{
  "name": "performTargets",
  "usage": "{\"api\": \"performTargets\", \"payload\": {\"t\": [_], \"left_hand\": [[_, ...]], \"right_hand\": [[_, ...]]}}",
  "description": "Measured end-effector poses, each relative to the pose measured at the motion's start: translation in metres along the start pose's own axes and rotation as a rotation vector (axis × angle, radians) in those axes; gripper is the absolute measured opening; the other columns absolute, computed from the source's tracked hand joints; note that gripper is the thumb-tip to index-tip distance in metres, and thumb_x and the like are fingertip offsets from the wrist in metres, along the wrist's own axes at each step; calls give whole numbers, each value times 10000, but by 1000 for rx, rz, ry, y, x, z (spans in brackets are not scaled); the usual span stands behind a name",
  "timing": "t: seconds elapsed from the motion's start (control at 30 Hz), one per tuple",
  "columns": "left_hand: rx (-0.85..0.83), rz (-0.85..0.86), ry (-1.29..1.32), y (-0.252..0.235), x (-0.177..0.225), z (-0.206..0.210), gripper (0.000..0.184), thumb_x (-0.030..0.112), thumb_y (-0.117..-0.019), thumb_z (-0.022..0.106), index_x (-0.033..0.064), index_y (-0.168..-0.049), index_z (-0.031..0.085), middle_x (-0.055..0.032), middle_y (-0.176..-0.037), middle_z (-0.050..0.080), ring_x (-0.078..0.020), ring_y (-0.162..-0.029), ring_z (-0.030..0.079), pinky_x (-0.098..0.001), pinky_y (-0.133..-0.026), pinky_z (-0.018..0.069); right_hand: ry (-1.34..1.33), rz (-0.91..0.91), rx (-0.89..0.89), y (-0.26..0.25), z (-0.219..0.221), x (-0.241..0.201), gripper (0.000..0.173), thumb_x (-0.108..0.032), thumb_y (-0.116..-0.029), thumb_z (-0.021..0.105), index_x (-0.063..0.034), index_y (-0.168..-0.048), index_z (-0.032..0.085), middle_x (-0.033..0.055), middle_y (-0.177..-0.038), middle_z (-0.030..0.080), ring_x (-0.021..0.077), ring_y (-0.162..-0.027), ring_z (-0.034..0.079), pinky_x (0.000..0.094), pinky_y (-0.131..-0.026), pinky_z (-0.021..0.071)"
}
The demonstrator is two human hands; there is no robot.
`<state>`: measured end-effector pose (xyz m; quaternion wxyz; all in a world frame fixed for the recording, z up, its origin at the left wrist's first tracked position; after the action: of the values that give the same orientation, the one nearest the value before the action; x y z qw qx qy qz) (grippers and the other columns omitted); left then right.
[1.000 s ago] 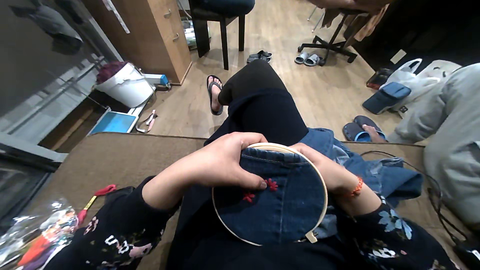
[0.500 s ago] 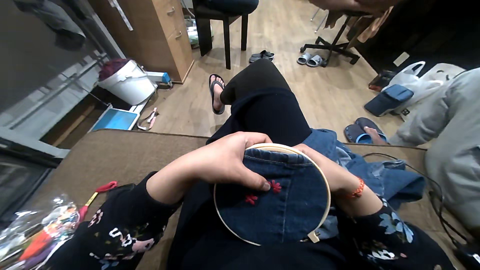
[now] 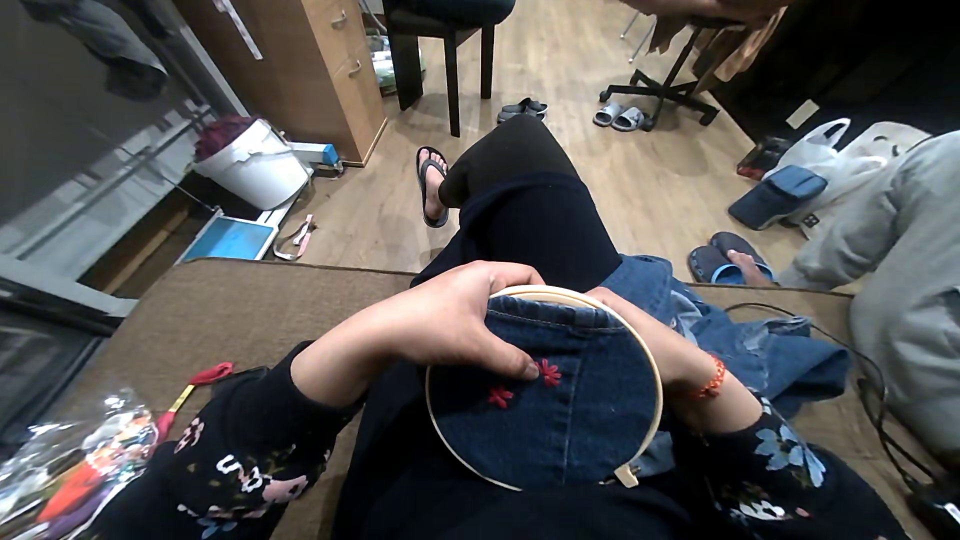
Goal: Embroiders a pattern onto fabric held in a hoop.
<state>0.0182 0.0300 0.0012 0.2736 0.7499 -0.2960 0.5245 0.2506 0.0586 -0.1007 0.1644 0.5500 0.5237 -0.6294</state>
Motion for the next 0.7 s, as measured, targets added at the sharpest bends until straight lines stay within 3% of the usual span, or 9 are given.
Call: {"api": "performTargets", "payload": {"t": [0.07, 0.1, 0.17, 0.33, 0.4, 0.47, 0.7], "left_hand": [[-1, 5, -7, 0, -1, 0, 403, 58, -751, 845, 113, -1107, 665, 11, -927, 746, -72, -835, 717, -246, -708, 616], [1, 2, -8, 0, -1, 0, 402, 65, -749, 846, 115, -1106, 669, 11, -924, 746, -74, -831, 716, -247, -702, 616], [-2, 7, 6, 0, -2, 0, 398, 57, -749, 843, 106, -1102, 667, 5, -918, 744, -80, -824, 716, -248, -695, 616], [-19, 19, 44, 1, -2, 0, 392, 33, -764, 830, 93, -1114, 662, -10, -933, 746, -90, -836, 720, -251, -707, 621], [-16, 19, 44, 2, -1, 0, 392, 33, -759, 829, 94, -1109, 662, -9, -929, 747, -87, -835, 721, -248, -705, 620], [-9, 14, 38, 2, -1, 0, 396, 40, -749, 827, 102, -1104, 663, -1, -928, 746, -77, -835, 717, -245, -708, 615], [5, -6, -15, 2, 1, -1, 397, 62, -749, 838, 119, -1102, 665, 19, -920, 743, -60, -829, 711, -235, -703, 609]], "right_hand": [[88, 405, 112, 4, 6, -17, 136, -101, -953, 668, -145, -1075, 709, -69, -945, 729, -7, -874, 682, 217, -810, 591], [24, 299, 99, 13, 1, -2, 169, -93, -960, 659, -81, -1122, 707, -8, -976, 732, 41, -887, 693, 245, -795, 601], [0, 165, 59, 23, -4, 19, 234, -152, -976, 647, -51, -1183, 692, 18, -1024, 731, 57, -916, 695, 250, -795, 603], [-24, 119, 50, 19, -5, 16, 259, -161, -979, 641, -40, -1203, 690, 28, -1058, 731, 66, -947, 693, 255, -822, 599], [-1, 118, 56, -2, 3, -10, 231, -192, -988, 635, -57, -1161, 709, -15, -1032, 736, 18, -931, 683, 209, -809, 586], [87, 243, 103, -27, 16, -49, 177, -280, -970, 643, -141, -1042, 727, -121, -946, 731, -78, -877, 657, 130, -783, 559], [102, 217, 100, -31, 17, -53, 180, -299, -972, 641, -138, -993, 717, -126, -894, 720, -94, -843, 646, 116, -750, 549]]}}
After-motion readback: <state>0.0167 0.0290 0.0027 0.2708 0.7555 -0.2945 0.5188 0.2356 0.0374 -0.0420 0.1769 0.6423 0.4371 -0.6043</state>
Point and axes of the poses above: each hand's wrist, its own y-axis away from the middle knuckle, its own z-axis out of the palm, x = y × z, the point moved 2 cm from there along -y, towards the middle knuckle
